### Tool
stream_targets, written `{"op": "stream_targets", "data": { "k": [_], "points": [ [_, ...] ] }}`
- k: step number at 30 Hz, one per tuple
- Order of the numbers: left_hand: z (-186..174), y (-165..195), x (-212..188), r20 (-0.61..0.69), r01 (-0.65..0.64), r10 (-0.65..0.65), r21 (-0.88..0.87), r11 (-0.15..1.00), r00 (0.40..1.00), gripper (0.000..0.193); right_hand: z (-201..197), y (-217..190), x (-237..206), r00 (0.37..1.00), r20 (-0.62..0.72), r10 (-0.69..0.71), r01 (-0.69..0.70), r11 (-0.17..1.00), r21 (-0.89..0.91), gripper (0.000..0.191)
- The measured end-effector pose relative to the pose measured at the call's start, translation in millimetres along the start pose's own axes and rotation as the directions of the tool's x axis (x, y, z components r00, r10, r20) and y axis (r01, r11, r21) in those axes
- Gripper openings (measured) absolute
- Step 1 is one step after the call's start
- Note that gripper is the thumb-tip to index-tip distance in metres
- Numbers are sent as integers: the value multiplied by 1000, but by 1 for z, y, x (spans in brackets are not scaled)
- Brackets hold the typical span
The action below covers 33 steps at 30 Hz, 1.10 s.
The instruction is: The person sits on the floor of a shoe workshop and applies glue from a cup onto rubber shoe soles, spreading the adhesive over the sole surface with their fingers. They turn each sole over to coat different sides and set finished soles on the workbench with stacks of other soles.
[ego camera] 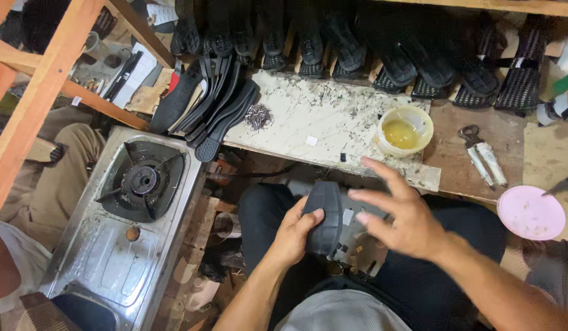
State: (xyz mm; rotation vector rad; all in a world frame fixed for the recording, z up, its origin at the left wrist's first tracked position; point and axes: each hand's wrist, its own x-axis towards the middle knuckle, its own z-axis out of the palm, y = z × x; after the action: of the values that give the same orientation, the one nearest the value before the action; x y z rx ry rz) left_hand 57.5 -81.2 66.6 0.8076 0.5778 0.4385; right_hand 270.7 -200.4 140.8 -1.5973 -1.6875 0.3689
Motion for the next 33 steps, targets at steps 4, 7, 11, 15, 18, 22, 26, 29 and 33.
{"op": "stream_targets", "data": {
  "k": [4,7,11,15,18,22,26,29,33],
  "points": [
    [15,12,-2,45,22,-20,-41,999,999,45,16,-12,-10,965,-73,-253,233,950,-209,51],
    [24,17,-9,110,76,-71,-41,996,991,47,4,-4,-9,952,-128,-279,233,928,-290,56],
    [32,17,-17,186,97,-106,56,994,977,47,-10,4,-7,944,-143,-297,238,914,-327,55],
    [35,12,-15,164,22,-34,71,997,986,46,0,1,-11,947,-147,-286,229,921,-317,52],
    [33,8,-8,84,-62,60,21,998,995,41,15,-5,-21,971,-129,-202,182,972,-152,55],
    [32,7,4,-44,-164,161,-69,984,986,34,27,-10,-38,993,-104,-46,66,978,200,47],
    [38,8,12,-99,-186,176,-103,977,979,31,46,-13,-44,955,-53,293,-210,788,579,58],
    [39,10,8,-11,-123,123,26,992,992,33,50,-12,-41,916,-147,373,-238,801,550,52],
    [23,16,-2,225,-91,47,192,977,973,44,31,-7,-30,934,-148,325,-243,882,403,48]
  ]
}}
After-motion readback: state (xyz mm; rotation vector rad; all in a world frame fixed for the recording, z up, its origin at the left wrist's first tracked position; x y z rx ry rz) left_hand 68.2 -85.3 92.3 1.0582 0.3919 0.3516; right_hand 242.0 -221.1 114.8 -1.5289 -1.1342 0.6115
